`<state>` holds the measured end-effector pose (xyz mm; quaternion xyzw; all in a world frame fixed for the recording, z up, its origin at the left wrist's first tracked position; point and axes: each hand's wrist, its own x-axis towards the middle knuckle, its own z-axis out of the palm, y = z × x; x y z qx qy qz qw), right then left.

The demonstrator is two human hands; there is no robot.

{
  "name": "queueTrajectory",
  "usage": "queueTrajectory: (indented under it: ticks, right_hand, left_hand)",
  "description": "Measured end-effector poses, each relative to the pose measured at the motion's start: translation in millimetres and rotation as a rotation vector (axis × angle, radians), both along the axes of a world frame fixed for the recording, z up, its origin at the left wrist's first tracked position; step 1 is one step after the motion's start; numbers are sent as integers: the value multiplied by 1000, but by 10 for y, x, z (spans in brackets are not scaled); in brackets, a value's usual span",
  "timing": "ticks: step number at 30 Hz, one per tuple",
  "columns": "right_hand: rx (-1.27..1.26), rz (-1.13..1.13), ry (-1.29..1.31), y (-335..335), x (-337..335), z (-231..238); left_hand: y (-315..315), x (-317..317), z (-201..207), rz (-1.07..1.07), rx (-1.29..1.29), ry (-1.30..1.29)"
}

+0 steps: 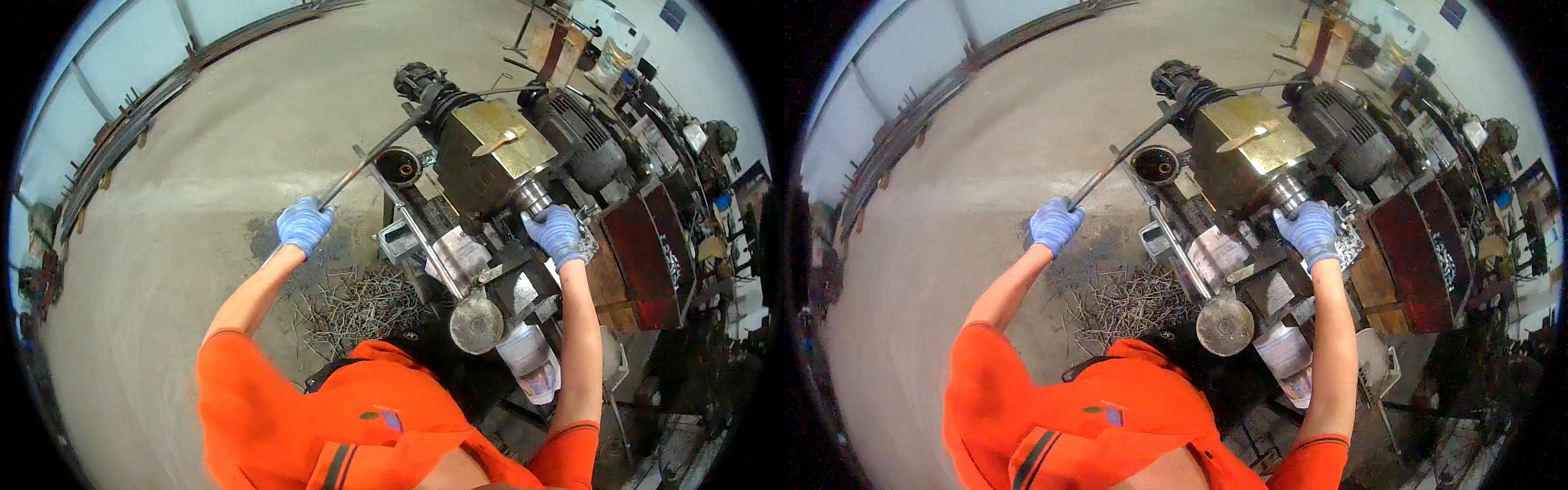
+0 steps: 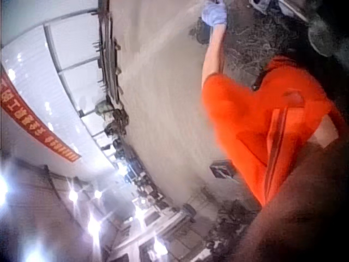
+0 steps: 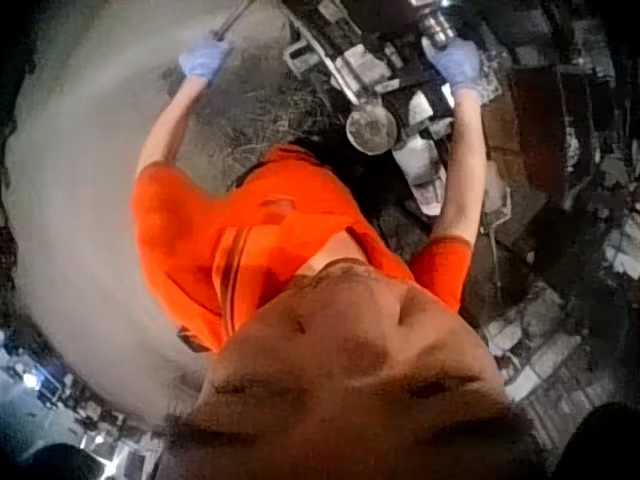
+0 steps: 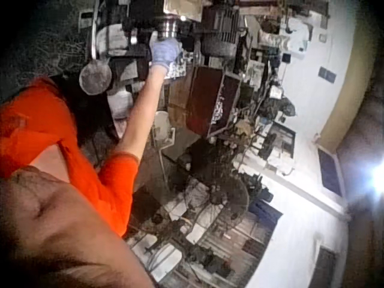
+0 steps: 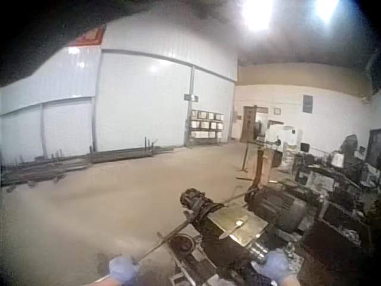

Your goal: The person operates a lathe to process small metal parts, using a lever to advance the work, placing finished parts into a circular tray, and clearing metal shavings from the machine bed by hand.

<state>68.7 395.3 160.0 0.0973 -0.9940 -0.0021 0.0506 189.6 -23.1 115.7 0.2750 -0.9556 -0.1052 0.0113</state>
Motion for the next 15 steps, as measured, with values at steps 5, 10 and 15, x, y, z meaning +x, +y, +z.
queueTrajectory:
  ticks: [5,10,15]
  right_hand:
    - [-20,46,22,23,47,22]
    - [-10,-66,48,27,180,234]
    - [-77,-84,255,657,542,636]
  left_hand:
    - [-1,-38,-20,-26,-16,16]
    - [-84,-70,-18,-146,-47,87]
    - [-363,-265,-267,-172,-126,141]
